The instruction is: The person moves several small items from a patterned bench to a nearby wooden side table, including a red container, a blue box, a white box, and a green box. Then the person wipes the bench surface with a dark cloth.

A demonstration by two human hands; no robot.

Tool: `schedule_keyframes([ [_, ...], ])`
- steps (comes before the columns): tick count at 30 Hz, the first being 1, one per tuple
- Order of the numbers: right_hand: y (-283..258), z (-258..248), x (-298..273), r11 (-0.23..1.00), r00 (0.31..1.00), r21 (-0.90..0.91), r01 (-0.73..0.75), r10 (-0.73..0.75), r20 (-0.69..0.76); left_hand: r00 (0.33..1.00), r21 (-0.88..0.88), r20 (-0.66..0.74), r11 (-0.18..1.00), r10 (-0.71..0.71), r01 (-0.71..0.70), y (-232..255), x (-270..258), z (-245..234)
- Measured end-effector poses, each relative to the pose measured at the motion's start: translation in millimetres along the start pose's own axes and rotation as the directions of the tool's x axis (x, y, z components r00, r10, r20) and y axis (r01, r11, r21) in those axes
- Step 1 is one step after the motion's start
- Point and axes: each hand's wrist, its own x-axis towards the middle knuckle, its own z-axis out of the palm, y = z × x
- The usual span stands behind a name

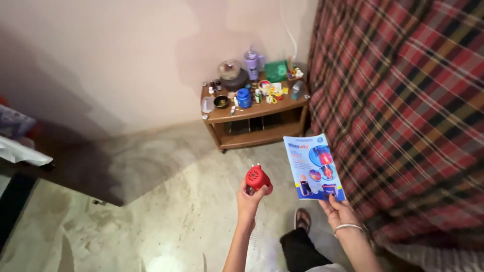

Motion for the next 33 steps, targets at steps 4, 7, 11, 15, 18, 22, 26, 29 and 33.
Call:
schedule_keyframes([
  [4, 13, 31, 78, 0.996, 0.997, -0.028, -0.079, 0.079, 0.001, 0.995, -0.002, -0.102, 1.0, -0.003, 0.003, 8, 58, -1],
  [7, 10, 58, 137, 0.99, 0.991, -0.015, -0.137, 0.137, 0.006, 0.985, 0.033, -0.171, 0.999, 0.029, -0.023, 9, 109, 3],
  [11, -19, 121, 231, 0.981, 0.979, -0.097, -0.169, 0.178, 0.098, 0.962, 0.06, -0.269, 0.997, 0.054, -0.039, 24, 190, 20],
  [15, -39, 174, 302, 0.959, 0.965, -0.182, -0.218, 0.24, 0.107, 0.931, 0.031, -0.336, 0.99, 0.14, -0.138, 17, 268, 35],
  [18, -36, 194, 338, 0.948, 0.957, -0.206, -0.241, 0.268, 0.112, 0.926, 0.052, -0.359, 0.993, 0.119, -0.107, 27, 289, 52],
  [22, -15, 198, 385, 0.924, 0.938, -0.243, -0.295, 0.328, 0.11, 0.938, 0.059, -0.334, 0.995, 0.096, -0.081, 39, 306, 55],
  [26, 20, 190, 422, 0.906, 0.924, -0.216, -0.364, 0.38, 0.036, 0.914, 0.088, -0.394, 0.994, 0.096, -0.066, 2, 356, 29],
  [29, 28, 198, 444, 0.905, 0.927, -0.213, -0.368, 0.374, -0.01, 0.905, 0.074, -0.415, 0.995, 0.095, -0.07, -5, 393, 19],
  [33, 28, 239, 468, 0.921, 0.932, -0.149, -0.36, 0.347, -0.108, 0.927, 0.077, -0.37, 0.996, 0.068, -0.042, 6, 452, 6],
])
